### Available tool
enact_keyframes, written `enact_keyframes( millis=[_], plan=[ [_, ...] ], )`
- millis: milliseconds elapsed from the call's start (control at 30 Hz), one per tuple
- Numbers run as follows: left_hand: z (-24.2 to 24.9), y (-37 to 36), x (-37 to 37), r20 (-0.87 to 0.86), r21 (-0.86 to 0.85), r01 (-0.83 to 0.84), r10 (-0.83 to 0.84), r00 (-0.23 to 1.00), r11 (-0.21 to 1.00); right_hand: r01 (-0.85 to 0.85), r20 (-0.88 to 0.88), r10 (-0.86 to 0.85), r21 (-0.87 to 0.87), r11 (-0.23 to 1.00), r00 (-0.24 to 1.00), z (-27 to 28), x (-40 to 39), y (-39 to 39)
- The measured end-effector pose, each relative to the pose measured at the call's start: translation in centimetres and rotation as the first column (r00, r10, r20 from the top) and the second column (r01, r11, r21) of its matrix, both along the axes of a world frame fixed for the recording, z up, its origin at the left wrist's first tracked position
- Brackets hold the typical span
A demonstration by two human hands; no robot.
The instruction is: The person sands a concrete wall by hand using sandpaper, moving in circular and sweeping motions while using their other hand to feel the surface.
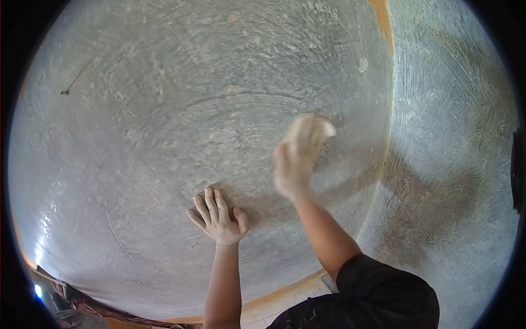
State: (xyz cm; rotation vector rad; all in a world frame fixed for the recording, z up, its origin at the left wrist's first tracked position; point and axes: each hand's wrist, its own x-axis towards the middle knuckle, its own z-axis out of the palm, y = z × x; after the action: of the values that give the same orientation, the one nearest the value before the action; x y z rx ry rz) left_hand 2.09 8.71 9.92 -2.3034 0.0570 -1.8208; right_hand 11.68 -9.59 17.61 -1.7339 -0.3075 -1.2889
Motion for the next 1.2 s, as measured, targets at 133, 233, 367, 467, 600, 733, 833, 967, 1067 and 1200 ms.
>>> enact_keyframes(
  millis=[133, 233, 367, 467, 600, 733, 833, 967, 1067, 1200],
  plan=[
    [-1.0, -0.4, 0.2, 0.008, -0.011, 0.024, -0.024, 1.000, 1.000, -0.157, -0.001, 0.179, -0.480, 0.863, 0.984, -8.7, -2.8, 1.5],
    [-1.9, -0.4, 0.1, -0.014, 0.006, 0.005, -0.004, 1.000, 1.000, 0.030, 0.145, 0.013, -0.295, 0.955, 0.989, -17.4, 0.0, -0.5],
    [-3.0, -1.0, 0.6, -0.001, 0.008, -0.006, 0.006, 1.000, 1.000, -0.228, -0.287, 0.381, 0.448, 0.864, 0.879, -8.6, 1.9, -4.1],
    [-3.4, -1.7, 1.2, 0.025, -0.043, -0.004, 0.005, 1.000, 0.999, -0.073, -0.320, 0.169, 0.291, 0.954, 0.932, -3.1, 1.2, -3.3],
    [-3.4, -1.8, 1.4, 0.049, -0.023, 0.006, -0.005, 0.999, 1.000, 0.012, 0.049, 0.008, -0.388, 0.921, 0.999, -7.6, -1.0, -0.1],
    [-3.9, -1.3, 1.1, 0.006, 0.044, 0.013, -0.013, 1.000, 0.999, -0.208, -0.397, 0.026, -0.423, 0.882, 0.918, -17.2, -1.2, -2.4],
    [-3.8, -1.0, 1.1, 0.001, 0.054, 0.013, -0.013, 1.000, 0.998, -0.465, -0.396, 0.657, 0.481, 0.744, 0.641, -13.3, -0.6, -4.2],
    [-3.9, -2.0, 1.3, -0.003, -0.010, 0.016, -0.017, 1.000, 1.000, -0.227, -0.422, 0.442, 0.469, 0.854, 0.792, -8.1, 1.4, -4.7],
    [-4.2, -3.4, 1.6, -0.006, -0.075, 0.042, -0.043, 0.999, 0.996, -0.156, -0.300, 0.105, -0.152, 0.976, 0.948, -9.1, -0.2, -2.7],
    [-5.1, -5.1, 2.0, -0.087, -0.081, 0.040, -0.047, 0.995, 0.996, -0.034, -0.147, -0.082, -0.651, 0.758, 0.986, -18.1, -0.5, -3.4]
  ],
)
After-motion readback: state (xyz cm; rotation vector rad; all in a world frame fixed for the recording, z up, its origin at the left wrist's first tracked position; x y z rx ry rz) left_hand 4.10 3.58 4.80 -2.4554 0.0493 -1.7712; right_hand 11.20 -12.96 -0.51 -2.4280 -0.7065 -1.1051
